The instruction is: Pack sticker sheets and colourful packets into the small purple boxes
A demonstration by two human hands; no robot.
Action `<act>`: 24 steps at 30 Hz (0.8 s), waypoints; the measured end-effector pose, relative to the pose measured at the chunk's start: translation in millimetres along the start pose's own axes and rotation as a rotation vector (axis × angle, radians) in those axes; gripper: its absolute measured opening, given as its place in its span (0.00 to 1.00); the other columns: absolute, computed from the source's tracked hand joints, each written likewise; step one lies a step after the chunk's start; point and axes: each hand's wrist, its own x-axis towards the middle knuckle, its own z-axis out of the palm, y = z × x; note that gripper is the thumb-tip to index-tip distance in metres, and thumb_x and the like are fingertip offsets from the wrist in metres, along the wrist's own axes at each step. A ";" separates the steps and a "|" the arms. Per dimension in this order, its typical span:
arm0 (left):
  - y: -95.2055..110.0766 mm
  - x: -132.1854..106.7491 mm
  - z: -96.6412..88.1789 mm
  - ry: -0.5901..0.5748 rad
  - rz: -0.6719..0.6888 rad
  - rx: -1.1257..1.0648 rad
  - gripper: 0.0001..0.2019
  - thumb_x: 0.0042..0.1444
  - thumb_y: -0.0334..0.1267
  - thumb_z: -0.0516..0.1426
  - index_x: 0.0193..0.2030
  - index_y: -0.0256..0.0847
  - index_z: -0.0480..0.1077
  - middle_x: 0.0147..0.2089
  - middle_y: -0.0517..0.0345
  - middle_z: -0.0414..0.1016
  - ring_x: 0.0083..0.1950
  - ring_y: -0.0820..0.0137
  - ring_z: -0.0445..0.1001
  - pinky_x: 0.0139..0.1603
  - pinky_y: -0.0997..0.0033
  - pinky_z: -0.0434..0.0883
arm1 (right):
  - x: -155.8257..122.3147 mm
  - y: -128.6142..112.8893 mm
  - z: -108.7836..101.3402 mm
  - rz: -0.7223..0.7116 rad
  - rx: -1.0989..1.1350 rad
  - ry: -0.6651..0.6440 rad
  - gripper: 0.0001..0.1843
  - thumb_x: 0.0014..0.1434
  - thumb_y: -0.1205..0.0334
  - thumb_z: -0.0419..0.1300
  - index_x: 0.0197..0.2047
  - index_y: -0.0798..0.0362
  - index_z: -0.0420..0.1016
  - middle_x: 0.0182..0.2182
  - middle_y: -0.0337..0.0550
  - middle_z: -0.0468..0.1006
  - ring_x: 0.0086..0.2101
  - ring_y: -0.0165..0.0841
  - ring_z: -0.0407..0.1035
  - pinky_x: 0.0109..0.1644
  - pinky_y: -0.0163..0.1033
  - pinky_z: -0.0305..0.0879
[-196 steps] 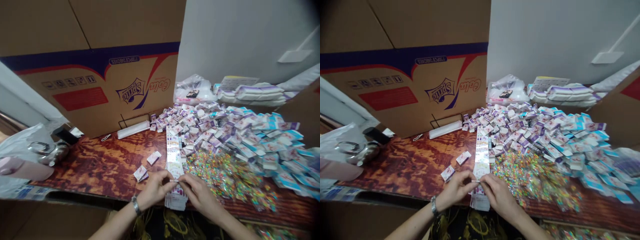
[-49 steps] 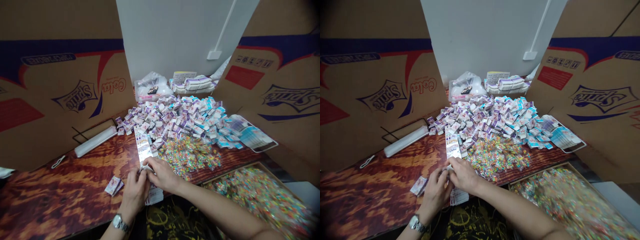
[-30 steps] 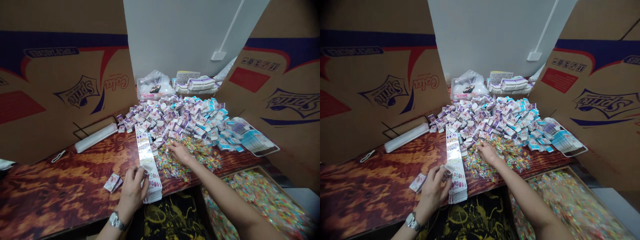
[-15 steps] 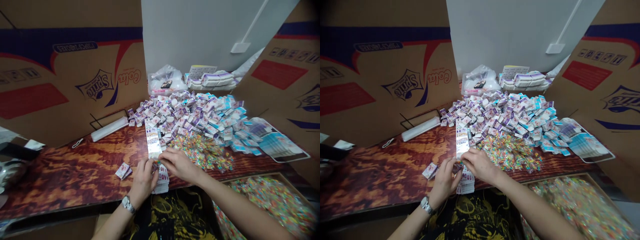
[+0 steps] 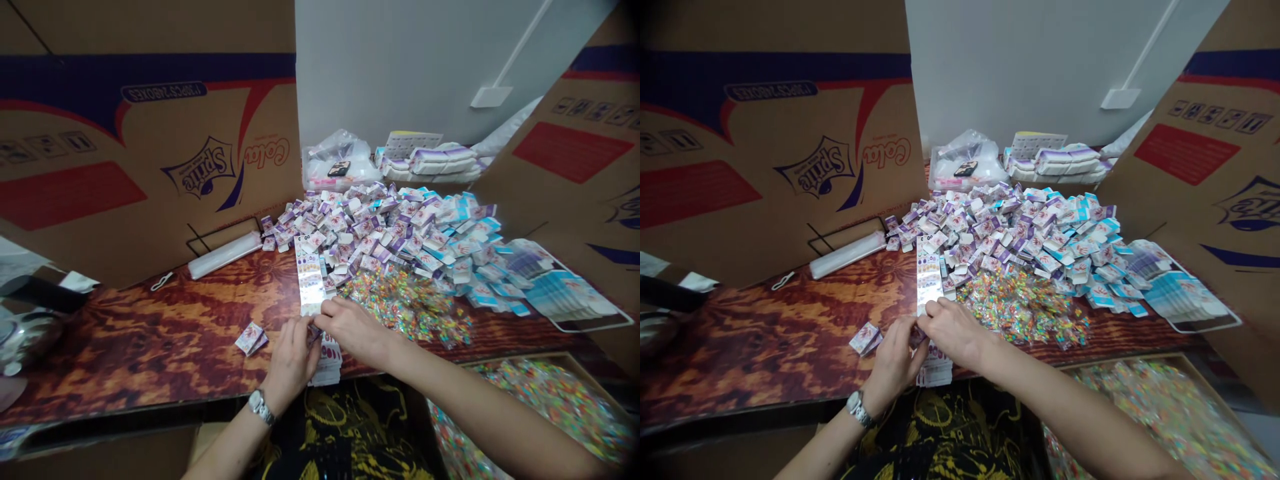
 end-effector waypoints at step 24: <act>-0.1 -3.4 -1.0 0.064 -0.005 -0.086 0.22 0.57 0.29 0.51 0.59 0.39 0.55 0.49 0.45 0.66 0.49 0.62 0.67 0.48 0.60 0.70 | -16.1 -8.4 8.2 0.177 0.450 0.159 0.18 0.54 0.71 0.54 0.49 0.52 0.63 0.40 0.45 0.74 0.44 0.39 0.62 0.48 0.45 0.59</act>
